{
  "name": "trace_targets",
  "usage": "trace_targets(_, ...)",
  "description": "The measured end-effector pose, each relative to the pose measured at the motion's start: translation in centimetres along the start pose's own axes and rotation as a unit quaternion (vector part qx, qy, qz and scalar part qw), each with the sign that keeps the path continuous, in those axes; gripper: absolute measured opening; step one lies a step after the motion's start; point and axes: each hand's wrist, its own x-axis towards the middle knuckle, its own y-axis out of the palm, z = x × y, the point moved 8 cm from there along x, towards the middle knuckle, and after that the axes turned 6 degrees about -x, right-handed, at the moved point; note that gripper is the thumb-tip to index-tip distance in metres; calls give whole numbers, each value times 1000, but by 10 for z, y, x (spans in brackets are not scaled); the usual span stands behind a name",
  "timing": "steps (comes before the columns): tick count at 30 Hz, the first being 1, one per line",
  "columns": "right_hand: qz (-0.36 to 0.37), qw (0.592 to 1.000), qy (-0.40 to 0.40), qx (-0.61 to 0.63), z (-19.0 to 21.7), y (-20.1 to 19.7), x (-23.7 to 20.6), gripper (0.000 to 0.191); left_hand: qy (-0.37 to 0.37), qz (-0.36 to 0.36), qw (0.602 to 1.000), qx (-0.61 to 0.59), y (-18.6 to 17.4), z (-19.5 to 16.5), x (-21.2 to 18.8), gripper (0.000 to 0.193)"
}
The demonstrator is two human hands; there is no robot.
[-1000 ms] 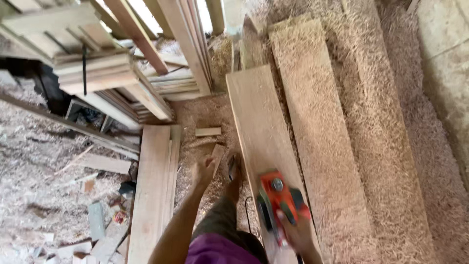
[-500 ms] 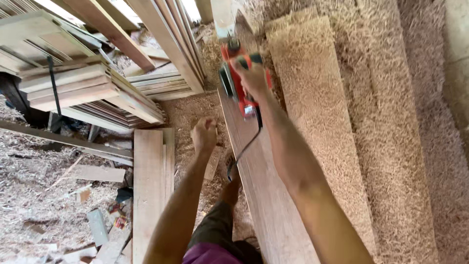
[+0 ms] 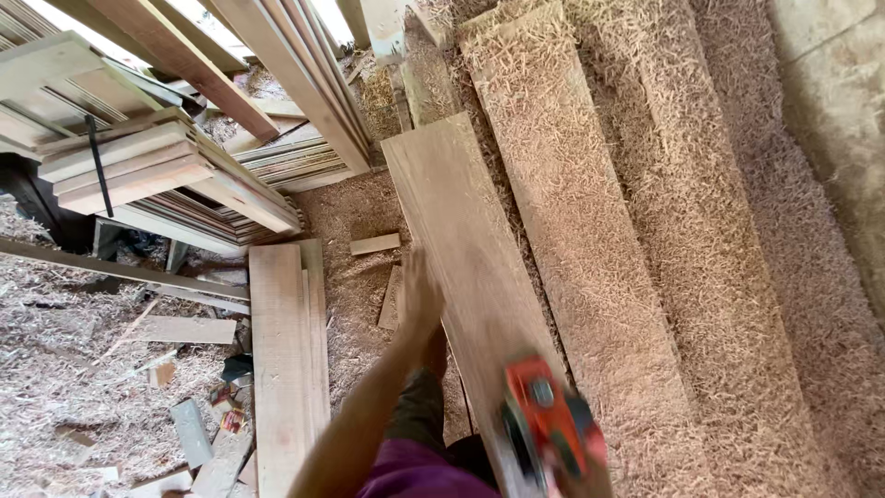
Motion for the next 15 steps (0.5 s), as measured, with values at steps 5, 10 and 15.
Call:
trace_targets(5, 4, 998, 53, -29, -32, 5, 1, 47, -95, 16, 993, -65, 33, 26, -53, 73)
trace_targets(10, -36, 977, -164, 133, 150, -1, 130, 42, -21, -63, 996, -60, -5, 23, 37, 72)
trace_targets(15, -39, 968, -237, 71, 360, 15, 291, 35, -68, -45, 993, -85, -53, 30, 111, 70)
